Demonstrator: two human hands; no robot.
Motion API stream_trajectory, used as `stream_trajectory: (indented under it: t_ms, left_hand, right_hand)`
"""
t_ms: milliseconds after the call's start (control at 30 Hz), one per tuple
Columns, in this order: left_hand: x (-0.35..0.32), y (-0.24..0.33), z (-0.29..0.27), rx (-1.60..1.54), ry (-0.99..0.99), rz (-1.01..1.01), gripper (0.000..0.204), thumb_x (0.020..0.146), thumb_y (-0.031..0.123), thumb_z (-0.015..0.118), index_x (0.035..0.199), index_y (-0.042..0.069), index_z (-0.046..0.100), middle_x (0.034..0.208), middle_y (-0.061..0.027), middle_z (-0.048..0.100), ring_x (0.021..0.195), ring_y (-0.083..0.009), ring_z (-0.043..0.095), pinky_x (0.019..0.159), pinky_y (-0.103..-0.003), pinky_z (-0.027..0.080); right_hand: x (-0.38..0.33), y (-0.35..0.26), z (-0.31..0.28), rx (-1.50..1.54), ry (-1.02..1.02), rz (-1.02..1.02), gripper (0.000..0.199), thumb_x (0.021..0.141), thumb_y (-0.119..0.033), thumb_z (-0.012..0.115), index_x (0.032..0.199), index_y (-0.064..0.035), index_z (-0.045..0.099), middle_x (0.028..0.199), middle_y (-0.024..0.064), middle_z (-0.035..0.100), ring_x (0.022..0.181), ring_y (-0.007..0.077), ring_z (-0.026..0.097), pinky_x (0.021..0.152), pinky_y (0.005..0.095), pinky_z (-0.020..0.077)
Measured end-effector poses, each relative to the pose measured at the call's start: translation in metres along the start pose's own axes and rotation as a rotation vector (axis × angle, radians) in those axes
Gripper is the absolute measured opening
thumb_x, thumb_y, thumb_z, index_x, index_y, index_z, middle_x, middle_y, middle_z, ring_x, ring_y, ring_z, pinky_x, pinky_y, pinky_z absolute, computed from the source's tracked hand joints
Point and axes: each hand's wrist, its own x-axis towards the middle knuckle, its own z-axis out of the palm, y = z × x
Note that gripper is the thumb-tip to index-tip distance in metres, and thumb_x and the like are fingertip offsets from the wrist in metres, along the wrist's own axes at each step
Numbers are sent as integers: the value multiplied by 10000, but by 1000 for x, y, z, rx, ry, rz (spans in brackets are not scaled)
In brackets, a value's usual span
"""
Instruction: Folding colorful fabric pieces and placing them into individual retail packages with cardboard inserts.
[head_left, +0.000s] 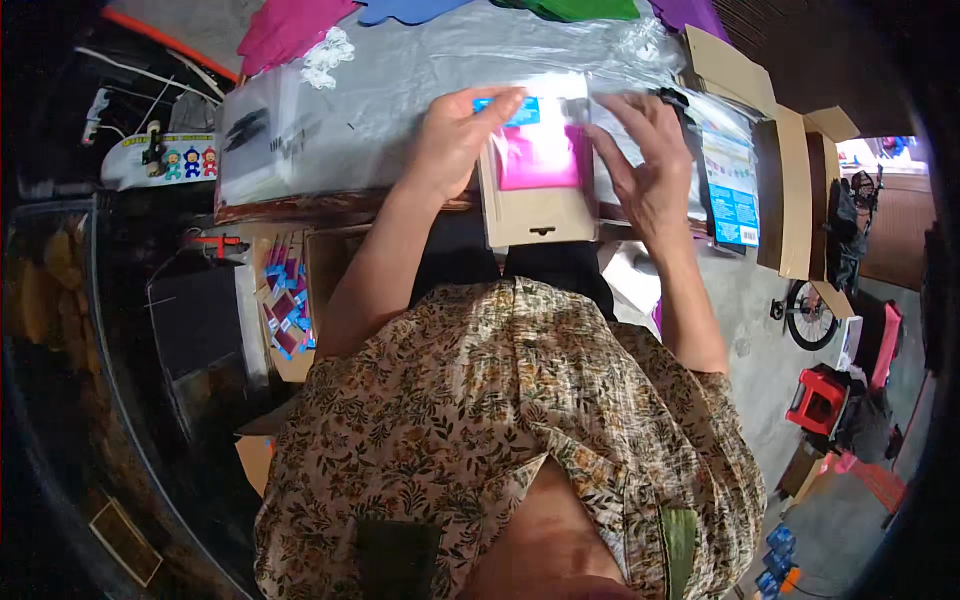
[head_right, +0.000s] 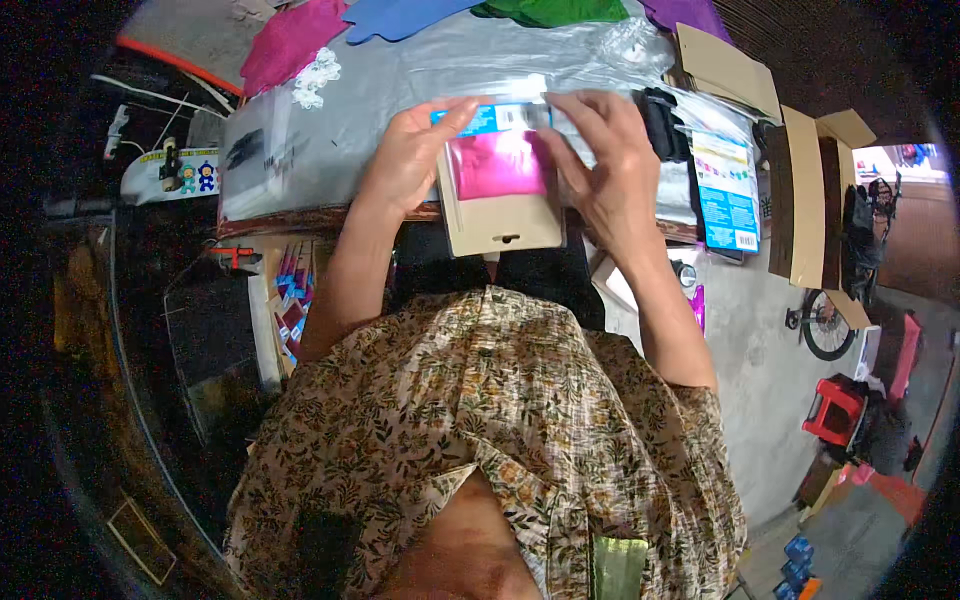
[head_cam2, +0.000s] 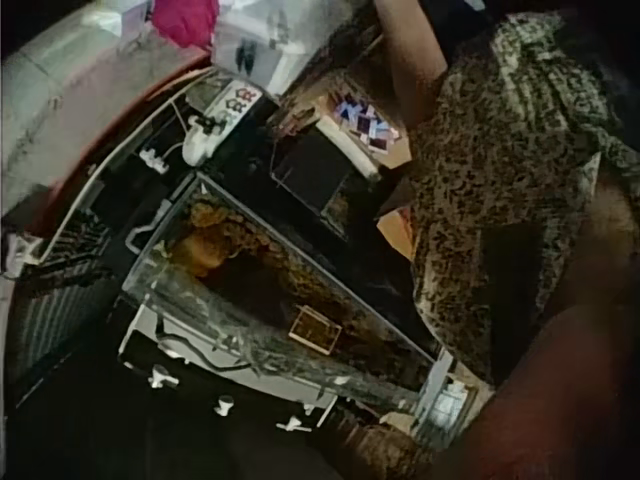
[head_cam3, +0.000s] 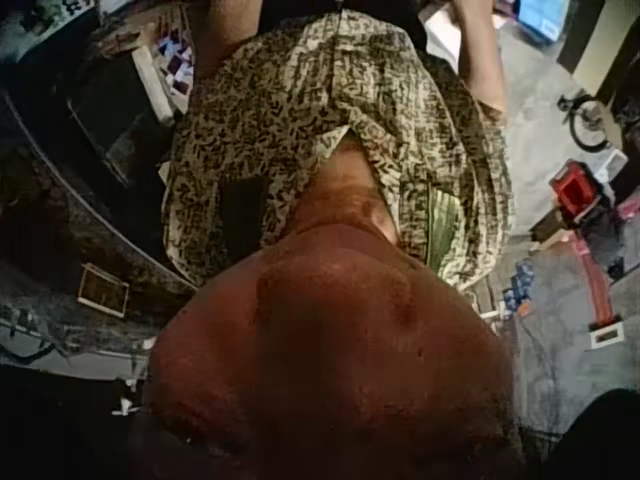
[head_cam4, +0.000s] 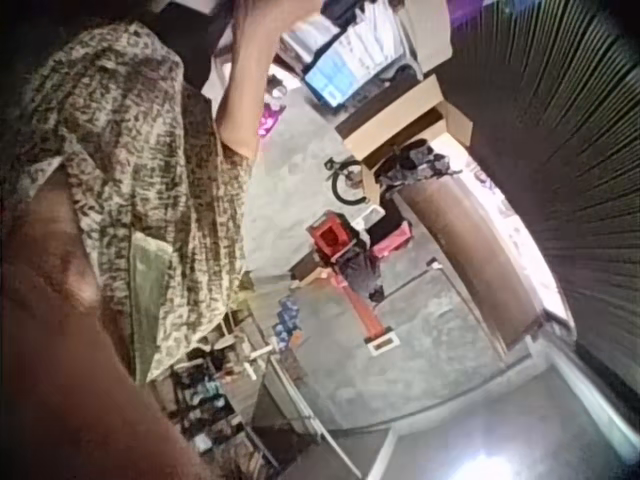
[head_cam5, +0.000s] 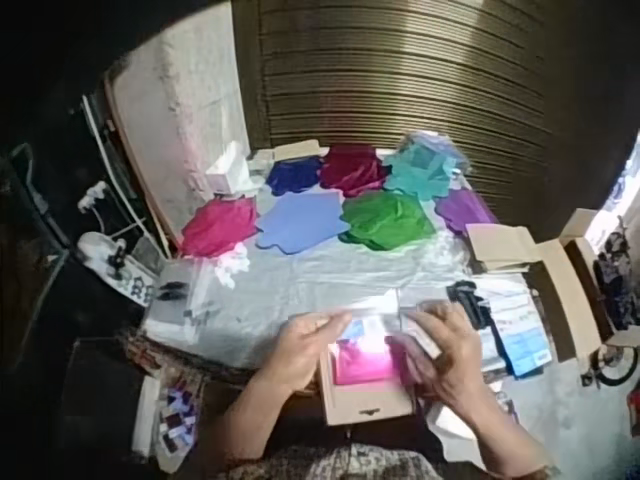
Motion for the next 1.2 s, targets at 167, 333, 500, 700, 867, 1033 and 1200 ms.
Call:
stream_trajectory:
  t_ms: [167,333,500,700,867,1033,1200]
  left_hand:
    - [-11,2,22,208,-78,21,261,925,138,691,1123,-33,677,1016,-68,704,890,-105,650,809,-264,538]
    - [-17,19,30,493,-114,11,268,883,89,726,1123,-22,681,977,-41,702,855,-89,643,744,-258,551]
    - [-22,24,29,626,-109,6,243,865,97,750,1082,-2,705,929,-11,701,815,-70,630,730,-245,539]
    - [-24,16,31,663,-29,30,217,862,116,743,1054,19,725,882,-29,708,770,-72,621,705,-246,530]
    - [-23,32,27,625,-95,16,228,899,112,713,1102,9,702,986,-50,718,874,-91,650,783,-257,542]
    - [12,34,-15,166,-58,90,286,897,135,709,1145,-6,685,993,-89,722,874,-129,675,795,-277,555]
    - [51,32,-29,87,-52,-69,333,910,135,693,1191,-39,651,1084,-115,700,966,-160,671,859,-297,551]
  right_hand:
    - [28,-17,-15,-217,-100,-360,305,794,-119,763,1089,-61,717,959,59,672,915,235,618,766,327,451]
    - [34,-13,-19,-319,-222,-545,295,744,-108,768,1033,-74,718,965,34,660,912,224,602,845,379,411]
    - [37,-12,-11,-301,-200,-627,254,717,-89,759,963,-74,696,918,29,640,887,225,583,829,380,416]
    - [35,-9,0,-220,-131,-478,210,706,-35,727,901,-69,657,845,56,605,855,247,563,826,388,416]
    - [34,33,-21,-19,262,-104,71,861,-62,672,924,-42,645,804,36,616,698,159,550,654,306,434]
    - [-47,3,-125,695,12,502,132,966,-117,598,927,1,644,745,37,611,472,41,446,405,190,338]
    - [-193,88,-131,851,-263,849,205,908,-189,671,880,13,650,700,56,640,535,142,564,479,282,447]
